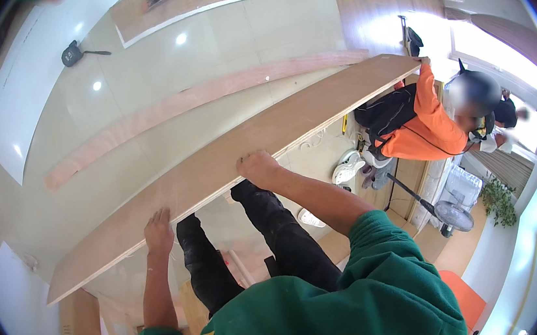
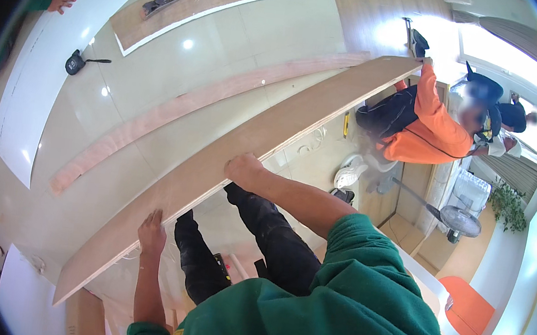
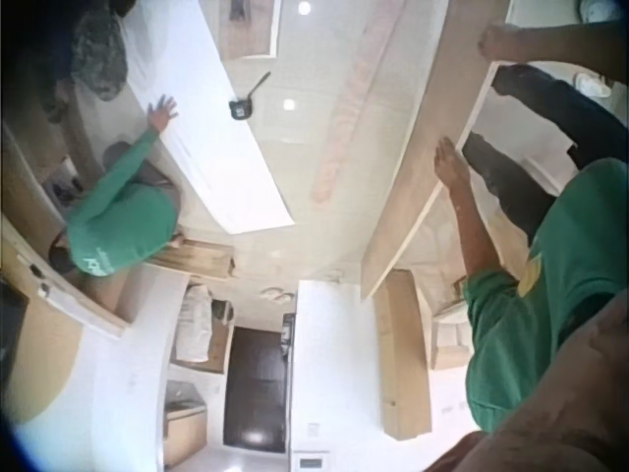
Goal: The person kneels on the floor and works with a coworker to assemble a large, curved piece of furniture. They handle long wooden trim pieces and large white panels, positioning them against the structure. The person uses a utility knife to cut a strip of material along the edge of a panel.
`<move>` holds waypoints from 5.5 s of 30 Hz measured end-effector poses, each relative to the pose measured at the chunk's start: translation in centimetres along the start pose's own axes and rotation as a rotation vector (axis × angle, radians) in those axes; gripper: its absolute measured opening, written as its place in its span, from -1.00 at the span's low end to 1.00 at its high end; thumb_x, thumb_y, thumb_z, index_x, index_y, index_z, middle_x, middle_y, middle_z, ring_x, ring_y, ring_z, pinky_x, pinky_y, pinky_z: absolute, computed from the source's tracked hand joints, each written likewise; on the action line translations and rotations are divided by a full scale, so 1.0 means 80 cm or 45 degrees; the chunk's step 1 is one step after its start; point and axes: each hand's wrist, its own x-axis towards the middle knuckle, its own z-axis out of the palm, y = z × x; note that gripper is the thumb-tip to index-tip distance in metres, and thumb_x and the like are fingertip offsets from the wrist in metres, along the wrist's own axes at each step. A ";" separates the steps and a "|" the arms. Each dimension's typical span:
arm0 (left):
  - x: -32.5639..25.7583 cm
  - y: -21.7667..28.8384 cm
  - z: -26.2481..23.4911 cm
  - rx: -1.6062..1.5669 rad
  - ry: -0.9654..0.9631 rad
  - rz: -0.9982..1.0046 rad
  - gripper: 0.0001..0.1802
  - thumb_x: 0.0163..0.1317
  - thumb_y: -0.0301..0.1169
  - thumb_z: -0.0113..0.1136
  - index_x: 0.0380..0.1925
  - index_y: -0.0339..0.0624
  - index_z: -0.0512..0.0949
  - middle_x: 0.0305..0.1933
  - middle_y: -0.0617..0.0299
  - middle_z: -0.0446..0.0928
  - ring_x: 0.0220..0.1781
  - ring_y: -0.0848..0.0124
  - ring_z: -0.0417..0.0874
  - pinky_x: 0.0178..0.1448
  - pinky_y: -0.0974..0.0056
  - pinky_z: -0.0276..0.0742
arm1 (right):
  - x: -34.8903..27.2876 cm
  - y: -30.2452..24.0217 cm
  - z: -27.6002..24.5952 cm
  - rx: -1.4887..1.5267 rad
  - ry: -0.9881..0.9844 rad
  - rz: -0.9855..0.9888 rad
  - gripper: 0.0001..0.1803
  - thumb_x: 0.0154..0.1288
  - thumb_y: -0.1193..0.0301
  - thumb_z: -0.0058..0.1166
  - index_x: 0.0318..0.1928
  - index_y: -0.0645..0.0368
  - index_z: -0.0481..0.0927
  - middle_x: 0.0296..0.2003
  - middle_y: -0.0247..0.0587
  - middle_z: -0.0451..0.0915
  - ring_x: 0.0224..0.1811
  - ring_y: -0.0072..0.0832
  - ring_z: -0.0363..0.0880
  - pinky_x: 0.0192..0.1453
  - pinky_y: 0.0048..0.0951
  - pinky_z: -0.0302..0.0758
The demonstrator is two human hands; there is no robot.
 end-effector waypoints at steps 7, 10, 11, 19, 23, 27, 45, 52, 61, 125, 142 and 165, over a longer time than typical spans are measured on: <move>0.018 -0.013 0.019 0.055 0.022 -0.023 -0.53 0.13 -0.61 0.16 0.10 -0.25 0.55 0.18 -0.06 0.60 0.23 -0.01 0.61 0.33 -0.02 0.51 | 0.018 0.006 0.013 -0.061 0.038 0.065 -0.82 0.19 0.41 0.18 -0.19 0.13 0.70 -0.25 -0.16 0.75 -0.13 -0.27 0.76 -0.13 -0.19 0.60; 0.011 -0.009 0.016 0.062 0.057 -0.008 -0.51 0.13 -0.60 0.17 0.13 -0.25 0.54 0.21 -0.06 0.59 0.26 -0.01 0.60 0.35 -0.02 0.49 | 0.014 0.003 0.016 -0.071 0.062 0.073 -0.79 0.20 0.40 0.17 -0.15 0.15 0.69 -0.22 -0.16 0.74 -0.12 -0.24 0.75 -0.12 -0.16 0.60; 0.009 -0.012 0.020 0.077 0.054 0.005 -0.51 0.13 -0.61 0.17 0.13 -0.25 0.54 0.21 -0.06 0.59 0.26 -0.01 0.60 0.35 -0.02 0.49 | 0.015 0.003 0.021 -0.067 0.072 0.075 -0.77 0.20 0.40 0.17 -0.14 0.16 0.68 -0.21 -0.16 0.74 -0.12 -0.23 0.75 -0.11 -0.15 0.60; 0.032 -0.022 0.038 0.054 0.044 0.036 -0.54 0.16 -0.58 0.13 0.12 -0.25 0.55 0.21 -0.05 0.60 0.23 -0.03 0.62 0.30 0.00 0.54 | 0.015 0.012 0.039 -0.028 0.056 0.071 -0.72 0.26 0.40 0.10 -0.04 0.21 0.62 -0.10 -0.09 0.68 0.03 -0.16 0.66 0.17 -0.05 0.50; 0.026 -0.032 0.051 0.072 -0.018 0.065 -0.56 0.19 -0.55 0.12 0.12 -0.25 0.53 0.20 -0.05 0.60 0.21 -0.03 0.63 0.27 0.01 0.57 | -0.015 0.006 0.038 0.166 0.413 0.123 -0.65 0.28 0.43 0.07 0.07 0.23 0.55 0.06 0.00 0.55 0.21 -0.07 0.50 0.38 0.09 0.32; 0.024 -0.026 0.057 0.076 -0.005 0.099 -0.50 0.13 -0.59 0.14 0.14 -0.27 0.52 0.18 -0.07 0.60 0.18 0.00 0.65 0.25 0.02 0.59 | -0.125 -0.055 0.019 0.620 0.506 0.456 -0.43 0.28 0.42 0.12 0.31 0.19 0.39 0.25 0.13 0.39 0.32 0.07 0.37 0.46 0.24 0.19; 0.020 -0.011 0.051 0.049 0.102 -0.022 -0.66 0.22 -0.45 0.14 0.02 -0.13 0.55 0.13 0.04 0.63 0.20 0.07 0.63 0.26 0.02 0.54 | -0.191 -0.179 0.057 0.800 -0.179 1.066 -0.17 0.10 0.09 0.35 0.29 0.22 0.35 0.18 0.12 0.40 0.26 0.07 0.40 0.22 0.04 0.49; 0.028 -0.004 0.038 0.038 0.059 -0.083 -0.63 0.16 -0.38 0.22 0.01 -0.11 0.56 0.12 0.08 0.64 0.20 0.15 0.64 0.23 0.08 0.58 | -0.195 -0.173 0.065 0.794 -0.143 1.058 -0.23 0.10 0.09 0.34 0.24 0.24 0.40 0.14 0.10 0.43 0.22 0.06 0.43 0.19 0.05 0.51; 0.035 -0.013 0.036 0.105 0.110 -0.014 -0.64 0.10 -0.44 0.22 -0.03 -0.11 0.59 0.03 0.09 0.66 0.08 0.11 0.69 0.15 0.07 0.62 | -0.200 -0.164 0.071 0.859 -0.164 1.057 -0.24 0.11 0.07 0.31 0.22 0.24 0.40 0.14 0.08 0.43 0.23 0.06 0.43 0.21 0.06 0.49; 0.037 -0.003 0.023 0.041 -0.059 -0.126 -0.64 0.15 -0.45 0.11 -0.01 -0.09 0.57 0.04 0.09 0.65 0.09 0.12 0.68 0.18 0.06 0.59 | -0.201 -0.174 0.078 0.790 -0.173 1.049 -0.21 0.10 0.10 0.30 0.26 0.27 0.40 0.20 0.18 0.43 0.26 0.10 0.43 0.27 0.06 0.46; 0.032 -0.022 0.050 0.034 0.236 0.022 -0.67 0.05 -0.54 0.21 -0.12 -0.14 0.64 -0.03 0.06 0.69 -0.01 0.08 0.72 0.08 0.05 0.66 | -0.211 -0.160 0.079 0.892 -0.151 1.100 -0.28 0.11 0.05 0.29 0.19 0.21 0.43 0.15 0.06 0.44 0.27 0.04 0.41 0.25 0.04 0.47; 0.046 -0.026 0.030 0.143 0.104 -0.021 -0.61 0.06 -0.37 0.39 -0.06 -0.12 0.64 -0.04 0.07 0.69 -0.05 0.08 0.73 0.01 0.06 0.68 | -0.211 -0.173 0.109 0.940 -0.125 1.115 -0.35 0.12 0.09 0.29 0.13 0.18 0.43 0.06 0.02 0.45 0.20 0.02 0.44 0.18 0.05 0.48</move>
